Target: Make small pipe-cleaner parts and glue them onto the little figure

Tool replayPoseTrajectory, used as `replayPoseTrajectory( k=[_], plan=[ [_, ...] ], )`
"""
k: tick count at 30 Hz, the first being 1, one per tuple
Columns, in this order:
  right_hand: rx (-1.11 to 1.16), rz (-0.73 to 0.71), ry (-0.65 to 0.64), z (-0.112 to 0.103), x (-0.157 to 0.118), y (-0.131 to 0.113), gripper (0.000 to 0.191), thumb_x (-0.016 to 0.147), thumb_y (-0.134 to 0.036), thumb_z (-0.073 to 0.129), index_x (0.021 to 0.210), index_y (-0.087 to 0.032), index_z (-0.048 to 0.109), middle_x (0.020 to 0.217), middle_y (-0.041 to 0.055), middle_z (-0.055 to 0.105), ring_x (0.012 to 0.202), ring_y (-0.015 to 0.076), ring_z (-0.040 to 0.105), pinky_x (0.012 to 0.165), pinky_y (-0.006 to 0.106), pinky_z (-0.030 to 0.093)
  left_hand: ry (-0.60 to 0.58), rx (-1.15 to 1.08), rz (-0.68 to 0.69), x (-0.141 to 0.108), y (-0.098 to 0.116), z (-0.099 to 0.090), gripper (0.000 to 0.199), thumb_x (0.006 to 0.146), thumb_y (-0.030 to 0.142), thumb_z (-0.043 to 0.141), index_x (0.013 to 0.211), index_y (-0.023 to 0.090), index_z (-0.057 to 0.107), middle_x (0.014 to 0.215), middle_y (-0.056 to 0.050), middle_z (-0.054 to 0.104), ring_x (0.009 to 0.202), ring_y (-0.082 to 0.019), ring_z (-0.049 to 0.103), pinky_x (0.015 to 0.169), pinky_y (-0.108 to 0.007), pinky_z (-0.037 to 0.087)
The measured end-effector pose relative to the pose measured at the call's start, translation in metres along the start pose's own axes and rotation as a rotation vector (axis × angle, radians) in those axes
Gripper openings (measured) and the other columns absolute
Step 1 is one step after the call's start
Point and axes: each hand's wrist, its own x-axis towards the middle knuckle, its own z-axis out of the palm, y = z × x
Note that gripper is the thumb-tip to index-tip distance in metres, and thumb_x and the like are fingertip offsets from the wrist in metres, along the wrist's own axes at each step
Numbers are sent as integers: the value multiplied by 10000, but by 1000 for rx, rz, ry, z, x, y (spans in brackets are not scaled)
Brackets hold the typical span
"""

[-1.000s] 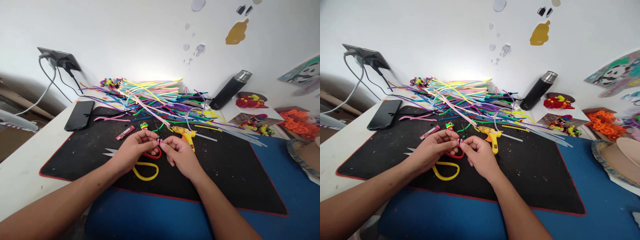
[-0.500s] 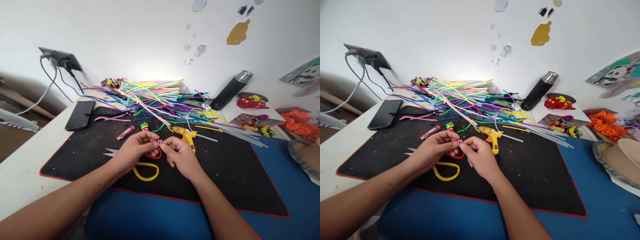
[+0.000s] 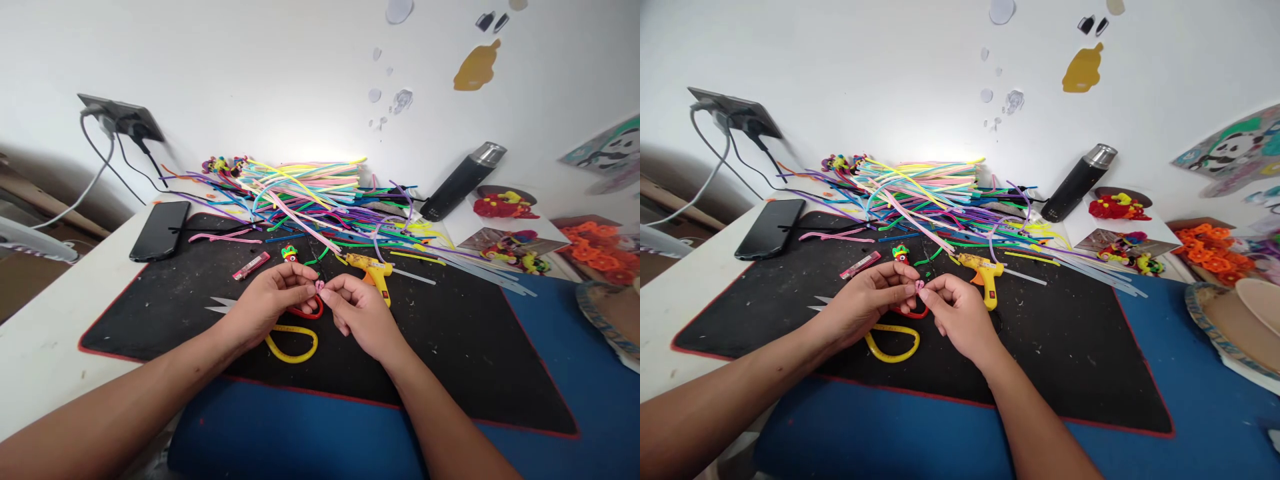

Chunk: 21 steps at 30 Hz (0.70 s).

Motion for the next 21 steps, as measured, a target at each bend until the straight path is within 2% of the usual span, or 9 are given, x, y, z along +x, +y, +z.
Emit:
replayPoseTrajectory(
  k=[21],
  plan=[
    [-9, -1, -9, 1, 0, -3, 268, 929, -461, 715, 895, -200, 661, 564, -79, 538, 402, 73, 431, 422, 227, 320, -20, 19, 8, 0, -1, -2, 369, 718, 308, 960, 969, 152, 740, 823, -4, 736, 687, -130, 724, 640, -221, 593]
  ],
)
